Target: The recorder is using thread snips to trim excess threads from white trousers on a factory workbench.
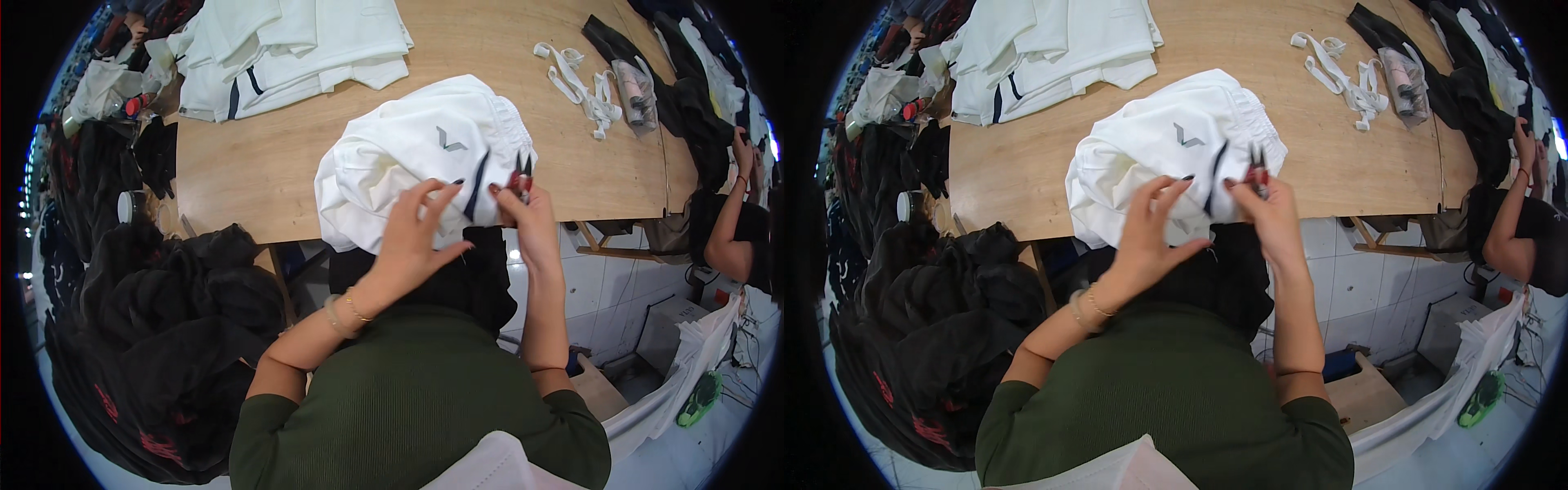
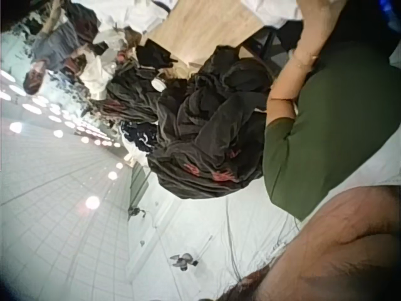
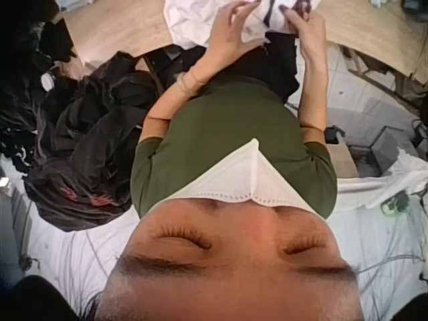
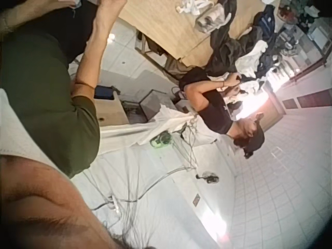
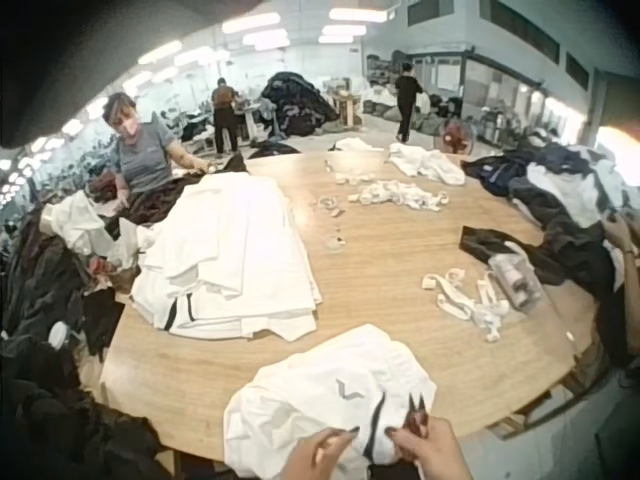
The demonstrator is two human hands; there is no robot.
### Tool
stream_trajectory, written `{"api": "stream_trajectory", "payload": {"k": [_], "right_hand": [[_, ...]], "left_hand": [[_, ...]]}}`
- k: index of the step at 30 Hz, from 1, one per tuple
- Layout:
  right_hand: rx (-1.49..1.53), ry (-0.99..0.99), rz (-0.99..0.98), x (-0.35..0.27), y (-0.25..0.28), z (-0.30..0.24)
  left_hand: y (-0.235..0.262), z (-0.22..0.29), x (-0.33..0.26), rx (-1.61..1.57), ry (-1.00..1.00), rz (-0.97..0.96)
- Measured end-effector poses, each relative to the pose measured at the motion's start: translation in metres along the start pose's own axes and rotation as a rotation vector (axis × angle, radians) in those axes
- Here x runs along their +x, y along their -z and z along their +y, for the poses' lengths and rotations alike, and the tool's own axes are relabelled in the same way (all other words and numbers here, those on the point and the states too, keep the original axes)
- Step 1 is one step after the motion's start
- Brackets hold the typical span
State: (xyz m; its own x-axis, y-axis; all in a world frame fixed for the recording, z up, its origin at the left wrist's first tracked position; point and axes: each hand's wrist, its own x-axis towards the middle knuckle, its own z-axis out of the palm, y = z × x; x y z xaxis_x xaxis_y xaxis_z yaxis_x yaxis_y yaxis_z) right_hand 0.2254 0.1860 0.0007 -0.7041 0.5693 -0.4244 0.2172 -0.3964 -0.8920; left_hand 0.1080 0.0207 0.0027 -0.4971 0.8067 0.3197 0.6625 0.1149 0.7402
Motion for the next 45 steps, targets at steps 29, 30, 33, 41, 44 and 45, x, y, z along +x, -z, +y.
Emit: {"api": "stream_trajectory", "payload": {"k": [29,30,33,41,44,45], "right_hand": [[-1.162,0.723,-0.145,0.057,-0.01,-0.021],[-0.878,0.778,-0.133,0.056,-0.005,-0.037],[-0.432,0.832,-0.115,0.03,0.005,-0.095],[0.103,0.981,0.005,-0.005,-0.026,-0.188],[0.102,0.873,0.206,0.044,-0.019,-0.166],[0.065,0.805,0.261,0.065,-0.004,-0.15]], "left_hand": [[0.226,-0.122,0.013,-1.038,0.537,0.862],[0.242,-0.112,0.022,-1.037,0.51,0.874],[0.299,-0.067,0.056,-1.094,0.277,0.777],[0.387,-0.041,0.205,-0.97,0.01,0.775],[0.324,-0.069,0.242,-0.529,-0.032,0.432],[0.297,-0.071,0.241,-0.467,0.009,0.502]]}}
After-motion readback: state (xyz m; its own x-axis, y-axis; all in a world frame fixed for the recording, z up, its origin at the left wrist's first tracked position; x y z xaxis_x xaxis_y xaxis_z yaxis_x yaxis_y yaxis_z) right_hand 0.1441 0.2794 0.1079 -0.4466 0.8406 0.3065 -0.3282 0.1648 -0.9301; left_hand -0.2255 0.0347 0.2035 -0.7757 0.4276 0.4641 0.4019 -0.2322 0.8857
